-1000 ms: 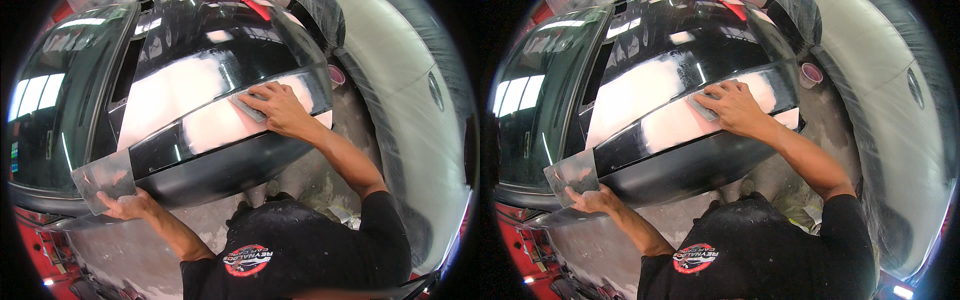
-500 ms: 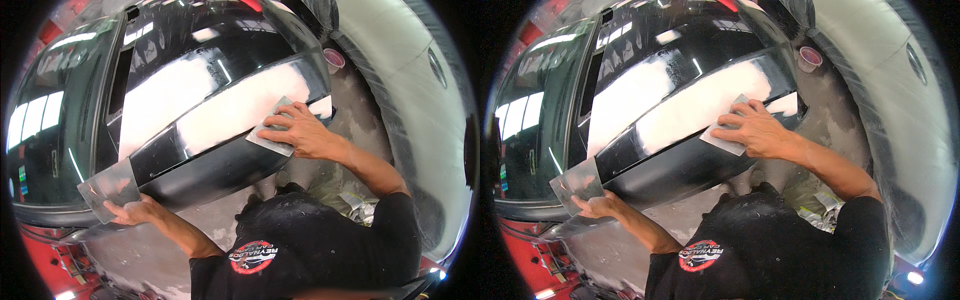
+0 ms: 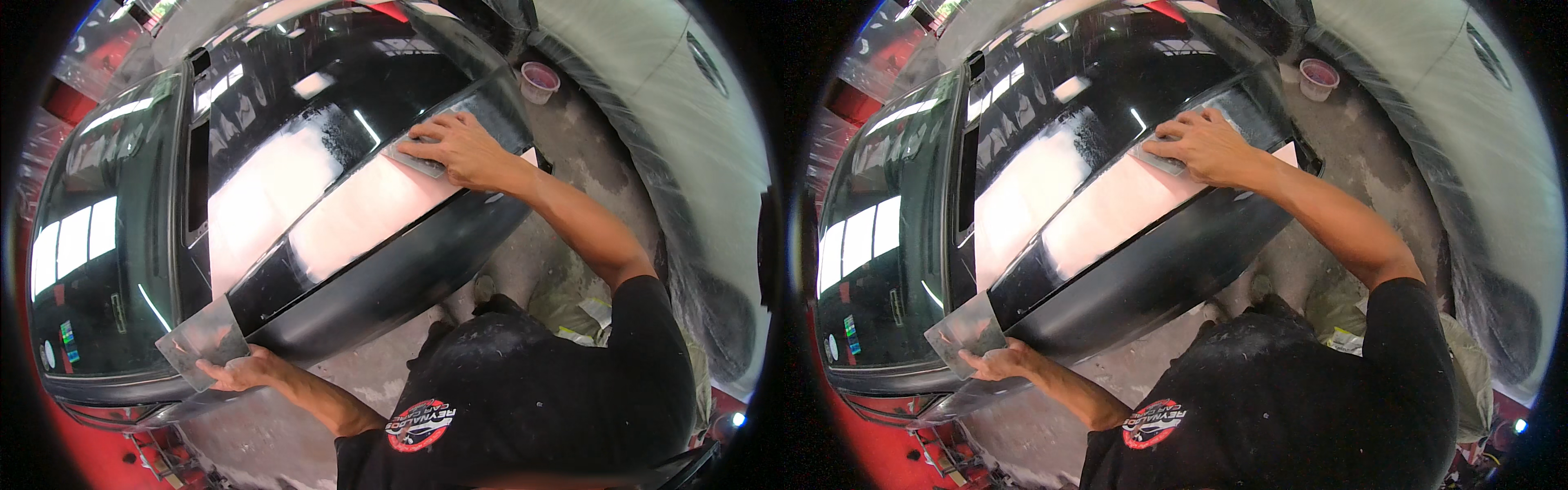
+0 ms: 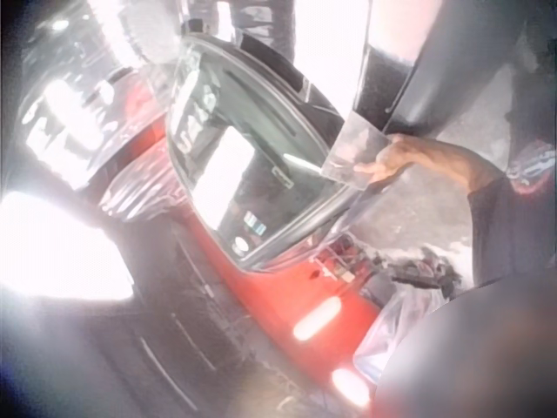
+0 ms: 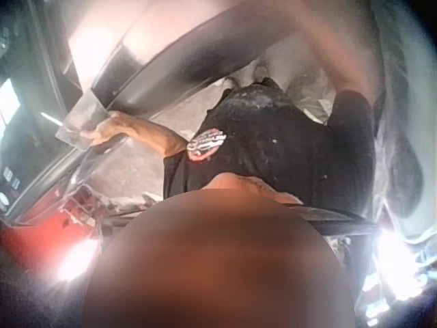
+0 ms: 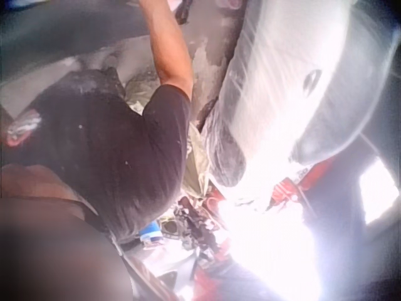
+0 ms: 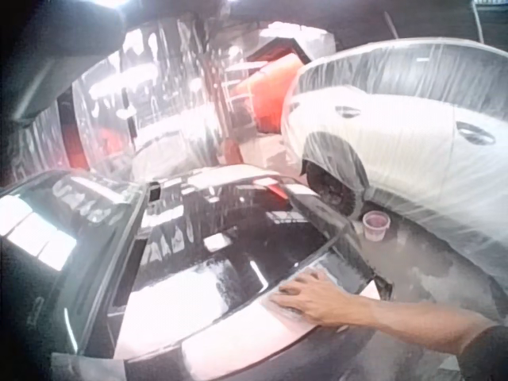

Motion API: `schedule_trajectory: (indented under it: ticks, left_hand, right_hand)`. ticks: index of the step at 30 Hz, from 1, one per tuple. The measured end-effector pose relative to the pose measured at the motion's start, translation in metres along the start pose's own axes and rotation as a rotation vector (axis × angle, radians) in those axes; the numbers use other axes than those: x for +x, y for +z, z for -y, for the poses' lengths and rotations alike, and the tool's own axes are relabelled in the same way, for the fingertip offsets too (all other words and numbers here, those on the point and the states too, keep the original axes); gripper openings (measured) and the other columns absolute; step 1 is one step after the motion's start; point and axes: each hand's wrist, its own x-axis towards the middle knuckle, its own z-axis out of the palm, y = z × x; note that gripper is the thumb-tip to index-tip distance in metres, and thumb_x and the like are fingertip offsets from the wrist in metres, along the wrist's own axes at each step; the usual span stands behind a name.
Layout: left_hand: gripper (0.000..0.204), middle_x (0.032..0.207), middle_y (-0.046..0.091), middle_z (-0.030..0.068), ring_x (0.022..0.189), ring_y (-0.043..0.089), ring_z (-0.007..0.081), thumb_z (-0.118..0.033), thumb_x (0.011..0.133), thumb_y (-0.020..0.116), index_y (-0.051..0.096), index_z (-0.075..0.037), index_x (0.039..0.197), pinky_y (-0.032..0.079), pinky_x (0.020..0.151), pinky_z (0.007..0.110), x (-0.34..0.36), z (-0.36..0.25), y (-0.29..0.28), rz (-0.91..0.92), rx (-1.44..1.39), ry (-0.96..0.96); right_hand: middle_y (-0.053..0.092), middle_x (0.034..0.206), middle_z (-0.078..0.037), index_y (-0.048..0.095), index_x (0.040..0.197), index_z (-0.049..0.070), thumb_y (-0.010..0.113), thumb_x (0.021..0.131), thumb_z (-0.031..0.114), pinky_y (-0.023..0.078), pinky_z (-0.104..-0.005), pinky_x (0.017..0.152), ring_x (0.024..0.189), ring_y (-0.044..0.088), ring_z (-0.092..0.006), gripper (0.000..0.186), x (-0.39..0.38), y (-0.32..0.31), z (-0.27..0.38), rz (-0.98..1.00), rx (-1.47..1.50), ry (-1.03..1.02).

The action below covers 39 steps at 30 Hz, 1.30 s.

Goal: The person sands the rear trunk lid of a black car using a sanding block, moving across the surface to smooth the paint. The person then dips the sanding block into a bucket of liquid and continues sanding.

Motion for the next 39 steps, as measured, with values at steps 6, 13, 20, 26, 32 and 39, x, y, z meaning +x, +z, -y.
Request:
schedule_trajectory:
  ticks: [6,13,20,26,32,39]
  left_hand:
    - [0.043,0.113,0.054,0.0162,0.103,0.062,0.0294,-0.024,0.089,0.066,0.055,0.005,0.119,0.063,0.081,0.041,0.016,0.014,-0.016,0.052,0.195,0.103]
    - [0.041,0.117,0.055,0.0148,0.104,0.062,0.0288,-0.022,0.090,0.064,0.056,0.002,0.123,0.063,0.080,0.041,0.038,0.034,-0.031,0.077,0.024,0.050]
    - [0.042,0.115,0.058,0.0203,0.100,0.065,0.0307,-0.019,0.087,0.069,0.050,0.005,0.117,0.064,0.079,0.042,0.021,0.017,-0.016,0.068,-0.065,0.037]
    - [0.039,0.116,0.058,0.0199,0.096,0.066,0.0304,-0.017,0.088,0.067,0.048,0.005,0.114,0.064,0.075,0.043,0.016,0.013,-0.011,0.025,-0.061,-0.004]
    - [0.043,0.119,0.055,0.0207,0.098,0.065,0.0298,-0.021,0.091,0.063,0.049,0.006,0.121,0.065,0.079,0.042,0.011,0.011,-0.011,0.049,0.070,0.041]
    - [0.044,0.121,0.056,0.0191,0.099,0.065,0.0296,-0.017,0.087,0.067,0.049,0.004,0.121,0.063,0.083,0.044,0.017,0.013,-0.011,0.029,-0.053,0.016]
  right_hand:
    - [0.054,0.135,-0.001,0.056,0.134,0.028,0.068,0.073,0.006,0.038,-0.0489,0.098,0.125,0.049,-0.0280,0.066,-0.010,-0.008,0.004,0.048,0.052,0.007]
    - [0.053,0.136,-0.003,0.054,0.138,0.028,0.080,0.057,0.006,0.033,-0.0506,0.105,0.127,0.045,-0.0312,0.088,-0.097,-0.015,0.030,0.066,0.114,0.043]
    - [0.053,0.135,-0.003,0.053,0.138,0.027,0.073,0.064,0.003,0.036,-0.0493,0.102,0.126,0.047,-0.0304,0.080,-0.063,-0.055,0.017,-0.002,0.076,0.045]
    - [0.054,0.135,-0.004,0.054,0.138,0.027,0.063,0.074,0.004,0.037,-0.0484,0.098,0.124,0.049,-0.0284,0.069,0.002,-0.017,0.018,0.025,-0.033,-0.047]
    - [0.055,0.134,-0.003,0.055,0.137,0.027,0.061,0.078,0.005,0.038,-0.0492,0.096,0.123,0.049,-0.0280,0.063,0.011,-0.008,0.015,0.086,0.014,-0.005]
    - [0.054,0.133,-0.002,0.058,0.131,0.028,0.074,0.064,0.005,0.035,-0.0512,0.101,0.123,0.048,-0.0303,0.072,-0.038,-0.027,0.034,0.173,0.134,-0.135]
